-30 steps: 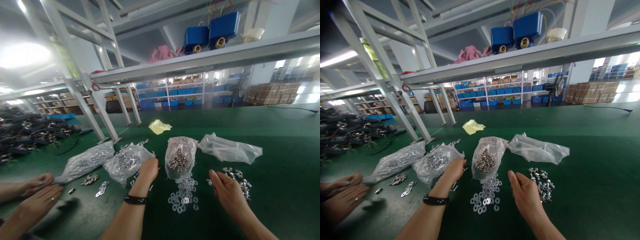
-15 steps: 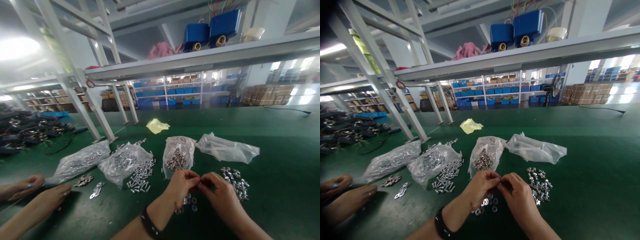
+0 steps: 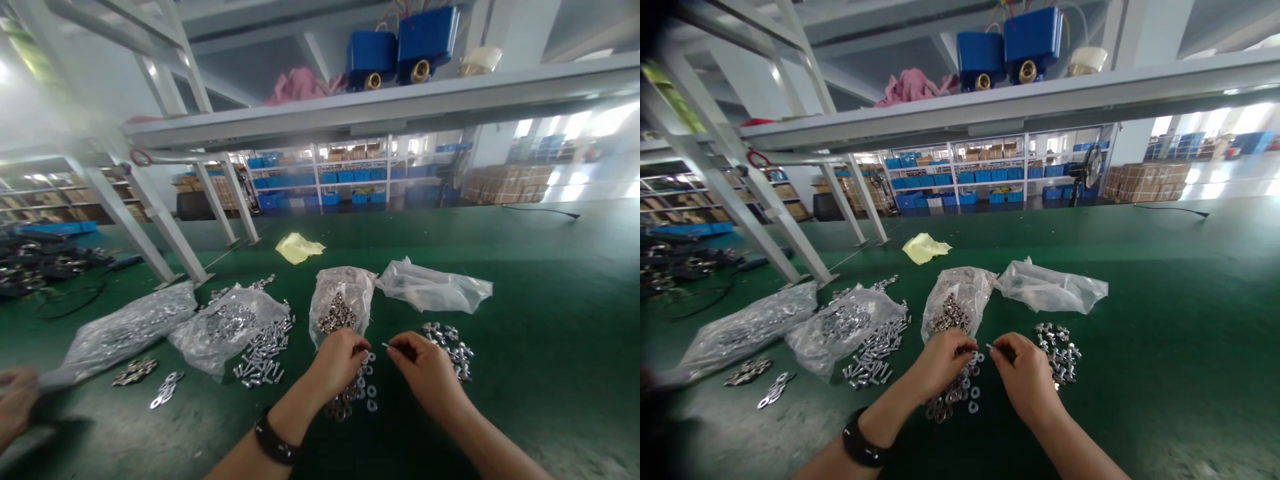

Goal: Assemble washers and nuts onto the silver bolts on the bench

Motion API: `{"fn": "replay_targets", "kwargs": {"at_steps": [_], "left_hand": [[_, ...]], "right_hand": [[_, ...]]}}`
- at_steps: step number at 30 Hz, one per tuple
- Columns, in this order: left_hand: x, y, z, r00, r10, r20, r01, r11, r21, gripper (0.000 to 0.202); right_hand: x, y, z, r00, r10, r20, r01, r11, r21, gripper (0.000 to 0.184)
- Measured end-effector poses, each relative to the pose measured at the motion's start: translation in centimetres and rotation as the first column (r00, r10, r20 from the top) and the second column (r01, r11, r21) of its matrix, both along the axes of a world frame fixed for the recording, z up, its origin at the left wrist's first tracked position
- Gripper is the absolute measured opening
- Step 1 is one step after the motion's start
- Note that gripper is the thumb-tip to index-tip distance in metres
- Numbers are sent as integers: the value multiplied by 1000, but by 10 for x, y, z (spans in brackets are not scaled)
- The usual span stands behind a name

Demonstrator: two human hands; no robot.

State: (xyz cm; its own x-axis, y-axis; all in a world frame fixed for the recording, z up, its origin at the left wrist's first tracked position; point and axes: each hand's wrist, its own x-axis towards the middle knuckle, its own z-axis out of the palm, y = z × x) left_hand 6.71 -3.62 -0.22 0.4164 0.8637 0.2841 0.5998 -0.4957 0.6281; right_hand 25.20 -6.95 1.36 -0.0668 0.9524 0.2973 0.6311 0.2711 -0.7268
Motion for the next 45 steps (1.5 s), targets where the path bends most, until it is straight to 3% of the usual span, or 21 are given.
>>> {"fn": "replay_targets", "kwargs": {"at_steps": [5,12,21,30,38,39,41,43,45], "left_hand": [[8,-4,-11,978,17,-208,13,990,140,24],[19,-7,-8,905,63,-421,29,978,209,22],[27,-7,4,894,63,-445,37,976,213,16],[27,-2,-3,930,43,-364,24,984,177,12],[16,-5,-5,988,68,-142,-54,993,105,7],[15,-5,-4,993,73,-97,-67,995,68,10],[14,-5,-1,992,68,103,-54,989,-134,15],[15,-6,1,911,117,396,53,918,-392,18],[19,-8,5,771,208,602,182,834,-521,20]], "right_hand": [[-2,0,0,999,-21,-25,21,1000,15,14],[-3,-1,0,999,-34,-25,34,999,-4,14],[-6,-2,-1,998,-13,-67,12,1000,-11,14],[-7,-2,-1,998,-10,-62,7,999,-54,16],[-6,-2,-2,999,15,-52,-18,998,-53,16],[-7,-2,-2,998,27,-58,-30,998,-49,16],[-7,-3,0,997,45,-59,-47,998,-30,14],[-9,-4,1,997,65,-49,-65,998,7,12],[-10,-5,1,996,85,-35,-84,995,49,10]]}}
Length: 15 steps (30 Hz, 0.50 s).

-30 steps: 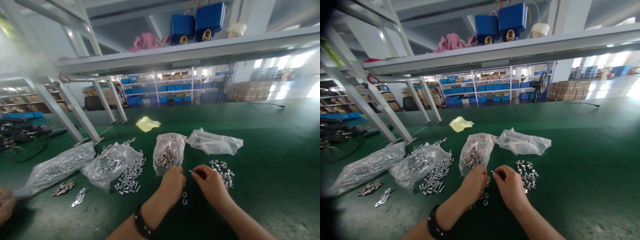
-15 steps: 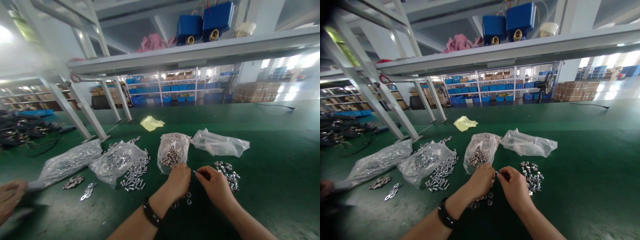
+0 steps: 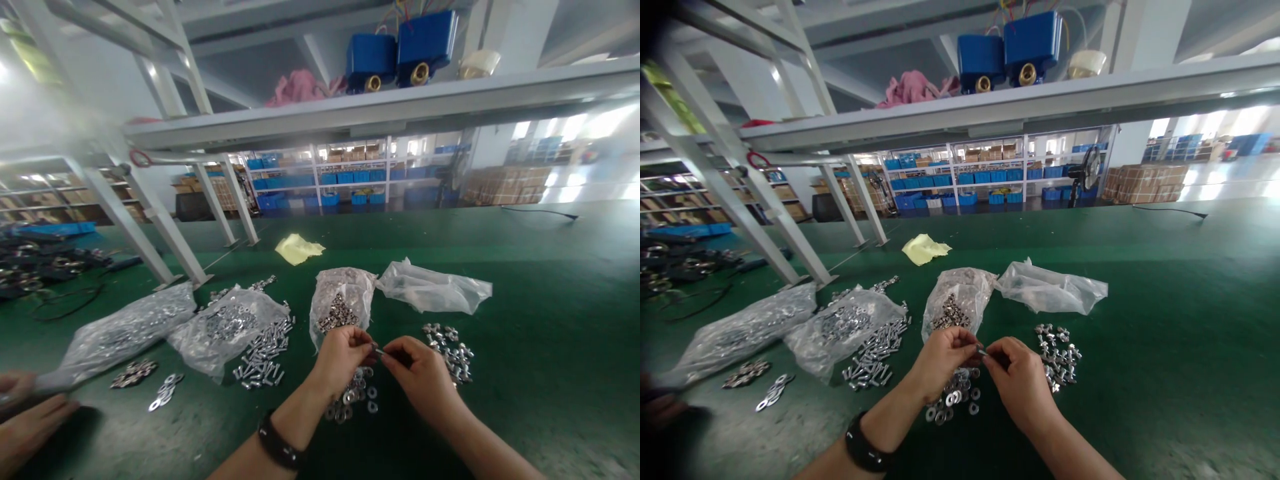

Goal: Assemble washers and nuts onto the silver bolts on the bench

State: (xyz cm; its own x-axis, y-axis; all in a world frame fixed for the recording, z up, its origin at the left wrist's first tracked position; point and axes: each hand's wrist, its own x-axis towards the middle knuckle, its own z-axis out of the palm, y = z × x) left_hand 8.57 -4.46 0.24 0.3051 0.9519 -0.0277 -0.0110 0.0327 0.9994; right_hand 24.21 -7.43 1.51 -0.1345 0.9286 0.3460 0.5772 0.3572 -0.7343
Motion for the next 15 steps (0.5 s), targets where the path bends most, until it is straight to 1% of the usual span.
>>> {"fn": "replay_targets", "kwargs": {"at_steps": [2,4,9,12,15], "left_hand": [[4,-3,3,994,12,105,-9,1000,-27,21],[6,-7,6,990,20,140,-16,999,-30,22],[9,-12,14,993,51,108,-50,999,-13,22],[9,-12,14,994,49,97,-47,998,-28,22],[9,-14,14,989,40,145,-29,997,-77,25]], "right_hand": [[0,-1,0,1000,7,11,-7,1000,29,9],[0,-2,-1,1000,-4,12,4,999,42,9],[0,-3,0,1000,-25,-9,25,999,47,11],[1,-3,1,998,-59,-20,60,997,38,12],[1,-1,2,994,-70,-80,67,997,-35,15]]}}
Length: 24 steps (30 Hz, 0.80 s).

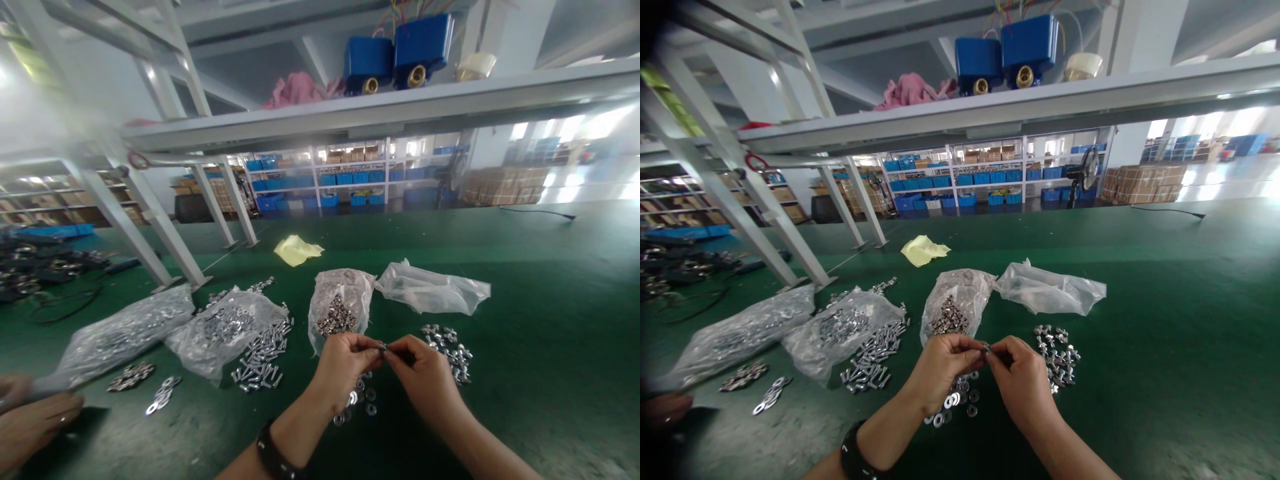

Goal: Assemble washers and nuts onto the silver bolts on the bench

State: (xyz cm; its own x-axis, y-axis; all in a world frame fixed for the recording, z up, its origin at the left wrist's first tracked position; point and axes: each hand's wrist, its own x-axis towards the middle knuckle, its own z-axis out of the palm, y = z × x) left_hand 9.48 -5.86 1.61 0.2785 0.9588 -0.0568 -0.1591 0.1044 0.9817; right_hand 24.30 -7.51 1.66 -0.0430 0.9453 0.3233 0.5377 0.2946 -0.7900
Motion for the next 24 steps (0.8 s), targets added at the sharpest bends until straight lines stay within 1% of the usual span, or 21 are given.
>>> {"fn": "replay_targets", "kwargs": {"at_steps": [1,3,4,5,6,8,9,10,11,12,14,16,18,20,22,24], "left_hand": [[0,-1,1,1000,-3,10,3,1000,5,27],[-1,-2,4,1000,-3,17,2,999,44,33],[-4,-1,7,1000,3,20,-4,998,68,37],[-7,1,9,1000,19,20,-20,996,91,39],[-12,4,11,999,48,4,-48,992,117,39],[-27,15,11,978,161,-129,-132,970,205,36],[-36,22,9,943,233,-239,-165,948,272,35],[-45,30,5,865,330,-379,-195,915,353,34],[-54,37,1,821,367,-438,-202,903,380,33],[-62,44,-4,782,392,-485,-198,894,402,32],[-72,52,-14,702,428,-570,-165,875,455,25],[-75,56,-22,608,463,-645,-103,852,514,19],[-72,56,-26,510,491,-706,-34,832,553,15],[-67,55,-30,418,506,-754,21,825,565,15],[-63,55,-32,337,514,-789,52,827,560,16],[-62,56,-34,273,519,-810,63,831,553,18]], "right_hand": [[0,1,0,999,18,-50,-21,999,-46,16],[-1,2,-2,976,62,-208,-95,983,-155,18],[-2,2,-3,946,76,-315,-146,968,-206,19],[-2,2,-3,898,83,-433,-206,947,-245,20],[-2,2,-4,829,81,-554,-271,924,-271,20],[-3,2,-5,651,51,-757,-392,877,-278,20],[-3,2,-5,563,29,-826,-440,856,-270,22],[-3,2,-5,488,8,-873,-477,840,-258,25],[-2,2,-4,433,-6,-902,-502,829,-247,27],[-2,2,-4,394,-15,-919,-517,823,-235,27],[-2,2,-3,352,-12,-936,-535,818,-211,23],[-2,2,-2,335,0,-942,-546,815,-194,19],[-2,0,-2,337,15,-941,-557,809,-186,16],[-2,-1,-1,344,34,-938,-566,805,-178,13],[-2,-3,0,353,53,-934,-573,802,-171,12],[-1,-4,1,367,65,-928,-577,798,-173,11]]}}
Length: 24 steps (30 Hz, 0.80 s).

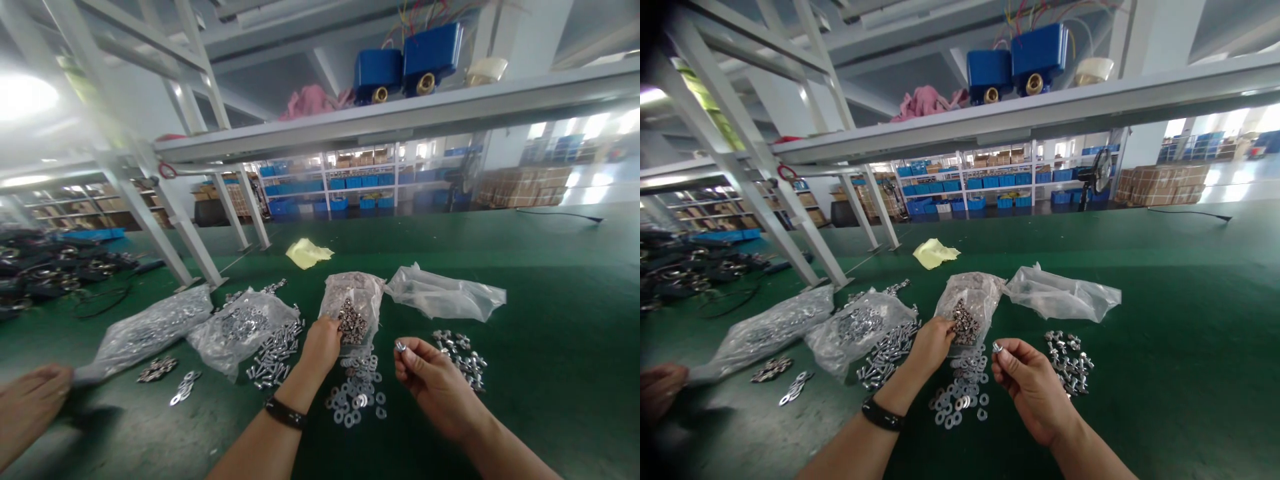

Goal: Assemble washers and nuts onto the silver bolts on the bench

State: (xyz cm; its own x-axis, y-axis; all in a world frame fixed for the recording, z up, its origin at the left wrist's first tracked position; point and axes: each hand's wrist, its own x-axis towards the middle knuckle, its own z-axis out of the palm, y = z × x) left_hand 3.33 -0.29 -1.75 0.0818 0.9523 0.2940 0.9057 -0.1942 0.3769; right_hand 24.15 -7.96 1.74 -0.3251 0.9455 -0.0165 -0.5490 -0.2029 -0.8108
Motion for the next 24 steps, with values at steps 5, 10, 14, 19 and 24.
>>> {"fn": "replay_targets", "kwargs": {"at_steps": [5,10,14,19,24], "left_hand": [[1,3,-2,997,48,-58,-48,999,5,19],[1,5,-3,999,41,-11,-41,998,37,15],[4,-6,11,998,-27,63,22,996,86,15],[27,-40,41,905,-315,287,276,947,167,14],[43,-60,51,841,-493,223,441,864,244,16]], "right_hand": [[-2,-1,0,999,9,37,-10,1000,15,11],[-3,0,-1,998,14,60,-15,1000,16,11],[-3,1,-3,993,-12,120,9,1000,30,14],[-5,4,-3,925,-144,352,87,981,174,20],[-3,7,-1,793,-262,550,95,945,312,21]]}}
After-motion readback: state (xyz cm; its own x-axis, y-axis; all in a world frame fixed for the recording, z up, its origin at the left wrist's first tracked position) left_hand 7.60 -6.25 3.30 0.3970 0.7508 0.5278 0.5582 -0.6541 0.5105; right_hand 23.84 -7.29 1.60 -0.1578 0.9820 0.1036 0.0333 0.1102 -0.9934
